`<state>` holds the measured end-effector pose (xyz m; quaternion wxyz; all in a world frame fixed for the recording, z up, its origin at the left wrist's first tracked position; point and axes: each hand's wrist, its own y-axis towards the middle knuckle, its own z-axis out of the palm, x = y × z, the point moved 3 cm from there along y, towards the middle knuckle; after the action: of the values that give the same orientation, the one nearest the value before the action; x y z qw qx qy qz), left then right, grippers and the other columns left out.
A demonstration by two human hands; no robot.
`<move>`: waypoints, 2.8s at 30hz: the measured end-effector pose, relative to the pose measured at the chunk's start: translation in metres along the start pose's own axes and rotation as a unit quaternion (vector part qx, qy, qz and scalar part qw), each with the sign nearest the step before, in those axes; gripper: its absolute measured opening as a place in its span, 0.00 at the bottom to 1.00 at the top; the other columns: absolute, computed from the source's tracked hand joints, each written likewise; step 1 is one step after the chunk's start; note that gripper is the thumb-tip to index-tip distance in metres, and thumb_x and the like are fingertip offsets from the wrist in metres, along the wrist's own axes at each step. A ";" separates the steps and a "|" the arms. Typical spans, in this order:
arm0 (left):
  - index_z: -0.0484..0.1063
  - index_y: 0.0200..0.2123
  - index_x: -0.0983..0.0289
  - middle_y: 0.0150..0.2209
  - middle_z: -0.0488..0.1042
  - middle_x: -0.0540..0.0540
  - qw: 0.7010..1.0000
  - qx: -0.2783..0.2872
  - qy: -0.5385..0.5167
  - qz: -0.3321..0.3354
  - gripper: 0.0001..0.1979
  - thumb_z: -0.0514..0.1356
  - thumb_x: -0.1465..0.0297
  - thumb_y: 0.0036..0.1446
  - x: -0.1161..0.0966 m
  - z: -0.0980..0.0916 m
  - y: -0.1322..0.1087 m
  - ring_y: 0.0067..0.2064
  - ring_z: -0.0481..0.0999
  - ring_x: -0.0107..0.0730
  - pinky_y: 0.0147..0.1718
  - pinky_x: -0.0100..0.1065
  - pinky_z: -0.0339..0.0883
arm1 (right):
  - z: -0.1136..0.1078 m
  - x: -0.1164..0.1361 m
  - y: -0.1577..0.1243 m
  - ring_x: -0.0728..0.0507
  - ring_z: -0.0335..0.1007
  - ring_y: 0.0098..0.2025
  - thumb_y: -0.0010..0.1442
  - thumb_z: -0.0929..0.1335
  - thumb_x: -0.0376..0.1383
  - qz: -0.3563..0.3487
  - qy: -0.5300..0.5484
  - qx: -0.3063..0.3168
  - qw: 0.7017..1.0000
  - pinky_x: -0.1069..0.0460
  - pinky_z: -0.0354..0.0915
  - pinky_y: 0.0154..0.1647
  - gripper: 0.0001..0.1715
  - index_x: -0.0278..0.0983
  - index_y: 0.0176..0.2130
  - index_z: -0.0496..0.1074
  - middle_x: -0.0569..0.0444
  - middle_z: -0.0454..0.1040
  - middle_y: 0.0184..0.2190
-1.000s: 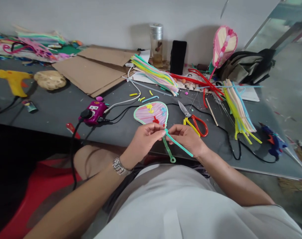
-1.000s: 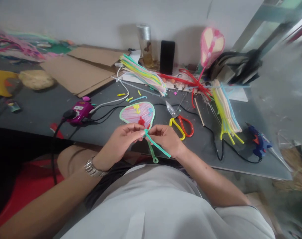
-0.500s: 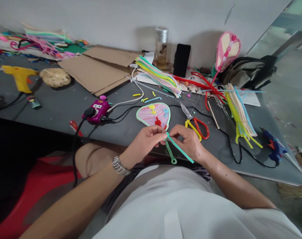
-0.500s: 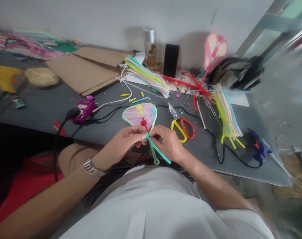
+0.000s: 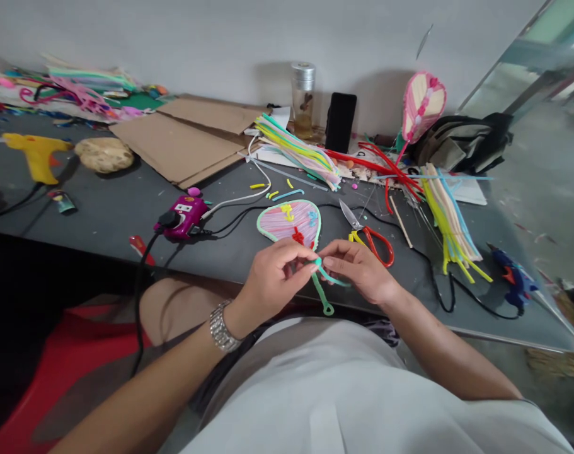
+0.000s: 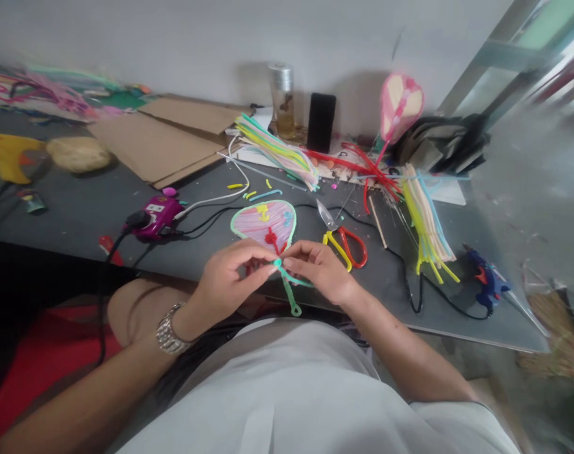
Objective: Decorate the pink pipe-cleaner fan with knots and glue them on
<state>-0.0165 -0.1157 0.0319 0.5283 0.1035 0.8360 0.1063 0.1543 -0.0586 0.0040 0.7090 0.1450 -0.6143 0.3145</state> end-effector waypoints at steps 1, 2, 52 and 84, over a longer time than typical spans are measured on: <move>0.79 0.37 0.63 0.34 0.79 0.54 0.998 -0.013 0.048 0.045 0.04 0.63 0.71 0.61 -0.003 -0.002 -0.002 0.30 0.75 0.28 0.29 0.28 0.69 | 0.001 0.003 -0.003 0.49 0.69 0.30 0.53 0.78 0.52 -0.021 -0.023 -0.024 0.999 0.53 0.65 0.33 0.22 0.38 0.35 0.77 0.56 0.77 0.29; 0.79 0.38 0.63 0.35 0.79 0.55 0.993 -0.022 0.086 0.083 0.04 0.62 0.72 0.62 -0.006 -0.003 -0.004 0.30 0.75 0.27 0.30 0.28 0.69 | 0.002 0.005 -0.006 0.48 0.68 0.31 0.54 0.78 0.51 -0.042 -0.049 -0.044 0.997 0.52 0.65 0.34 0.21 0.38 0.35 0.77 0.56 0.76 0.29; 0.80 0.29 0.65 0.25 0.77 0.51 0.871 0.010 -0.468 -0.149 0.12 0.71 0.62 0.58 0.007 0.025 -0.020 0.28 0.74 0.25 0.31 0.27 0.69 | 0.025 0.003 -0.024 0.51 0.72 0.28 0.56 0.79 0.40 -0.133 0.122 -0.030 0.983 0.56 0.67 0.30 0.08 0.39 0.34 0.81 0.56 0.79 0.29; 0.75 0.29 0.65 0.26 0.72 0.49 0.850 -0.040 -0.477 -0.221 0.14 0.72 0.61 0.54 0.012 0.038 -0.026 0.29 0.66 0.25 0.32 0.29 0.62 | 0.021 0.005 -0.019 0.48 0.73 0.29 0.60 0.76 0.46 -0.119 0.070 0.015 0.990 0.51 0.71 0.35 0.15 0.36 0.35 0.79 0.54 0.78 0.29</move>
<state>0.0115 -0.1339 -0.0023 0.8751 -0.0673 0.4773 -0.0421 0.1500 -0.0840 0.0168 0.7804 0.2053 -0.5369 0.2461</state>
